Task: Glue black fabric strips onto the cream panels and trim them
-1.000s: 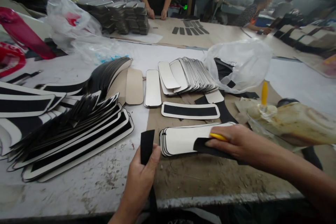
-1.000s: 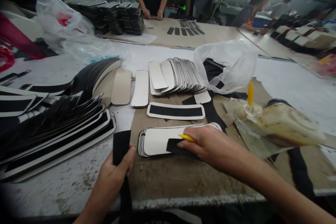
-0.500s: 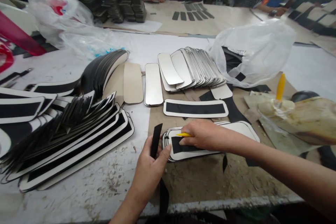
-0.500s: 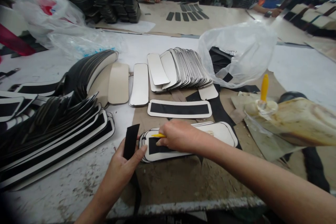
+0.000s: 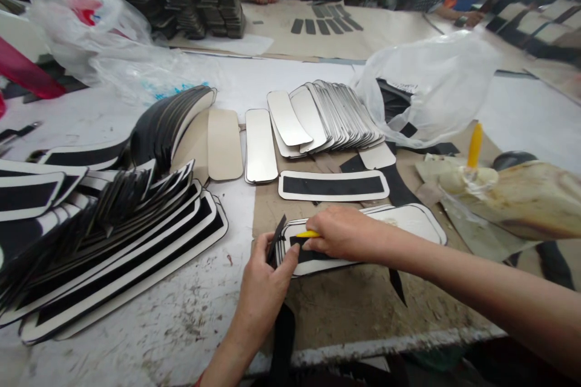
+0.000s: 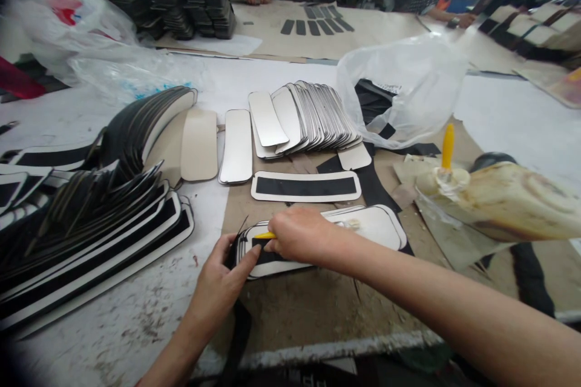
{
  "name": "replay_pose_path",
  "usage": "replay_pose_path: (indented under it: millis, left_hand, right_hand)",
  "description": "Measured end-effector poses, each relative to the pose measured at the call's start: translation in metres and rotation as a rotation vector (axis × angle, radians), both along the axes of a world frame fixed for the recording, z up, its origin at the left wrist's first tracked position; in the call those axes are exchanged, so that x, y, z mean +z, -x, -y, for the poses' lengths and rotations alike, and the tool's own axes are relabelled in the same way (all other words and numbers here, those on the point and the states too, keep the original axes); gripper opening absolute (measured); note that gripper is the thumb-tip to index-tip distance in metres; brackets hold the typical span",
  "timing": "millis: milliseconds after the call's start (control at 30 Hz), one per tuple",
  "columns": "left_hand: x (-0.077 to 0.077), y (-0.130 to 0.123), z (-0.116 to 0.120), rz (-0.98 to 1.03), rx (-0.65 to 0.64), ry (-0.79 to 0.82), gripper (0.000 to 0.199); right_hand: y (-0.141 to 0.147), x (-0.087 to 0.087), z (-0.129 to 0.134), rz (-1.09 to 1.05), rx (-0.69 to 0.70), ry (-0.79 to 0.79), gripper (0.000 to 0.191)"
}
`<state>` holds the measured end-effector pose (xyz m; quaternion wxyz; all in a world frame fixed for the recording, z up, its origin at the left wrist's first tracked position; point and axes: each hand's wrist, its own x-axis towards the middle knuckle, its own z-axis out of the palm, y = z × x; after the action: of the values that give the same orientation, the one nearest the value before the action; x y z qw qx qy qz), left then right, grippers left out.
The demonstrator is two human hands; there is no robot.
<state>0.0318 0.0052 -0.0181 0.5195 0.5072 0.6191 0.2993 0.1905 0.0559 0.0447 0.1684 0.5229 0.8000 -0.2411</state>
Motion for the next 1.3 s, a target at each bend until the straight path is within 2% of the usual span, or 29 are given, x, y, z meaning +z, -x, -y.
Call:
replay_pose_path:
  millis: [67, 133, 267, 333, 400, 667, 967, 1100, 1300]
  left_hand:
    - [0.001, 0.0, 0.0, 0.005, 0.013, 0.0, 0.033]
    - [0.001, 0.0, 0.0, 0.024, 0.027, 0.009, 0.037]
    - [-0.001, 0.001, -0.001, -0.011, 0.0, 0.049, 0.042]
    - [-0.005, 0.002, -0.002, -0.049, -0.015, 0.05, 0.045]
    - [-0.007, 0.004, -0.003, -0.074, -0.024, 0.04, 0.048]
    - [0.002, 0.0, -0.002, -0.087, 0.005, 0.082, 0.051]
    - [-0.003, 0.0, -0.002, -0.042, 0.028, 0.093, 0.057]
    - [0.003, -0.003, -0.001, -0.056, 0.04, 0.072, 0.056]
    - [0.008, -0.008, 0.001, 0.023, 0.056, 0.077, 0.049]
  right_hand:
    - [-0.007, 0.007, 0.005, 0.048, -0.008, -0.026, 0.028]
    - [-0.027, 0.016, 0.015, 0.103, -0.05, -0.024, 0.025]
    - [-0.086, 0.035, 0.042, 0.152, -0.282, -0.024, 0.021]
    - [-0.111, 0.038, 0.054, 0.139, -0.378, -0.057, 0.023]
    - [-0.123, 0.035, 0.06, 0.166, -0.429, -0.097, 0.023]
    - [-0.111, 0.021, 0.057, 0.381, -0.47, -0.229, 0.033]
    - [-0.129, 0.006, 0.047, 0.323, -0.464, -0.167, 0.037]
    - [-0.136, 0.003, 0.044, 0.262, -0.427, -0.129, 0.035]
    - [-0.141, 0.0, 0.043, 0.216, -0.422, -0.113, 0.035]
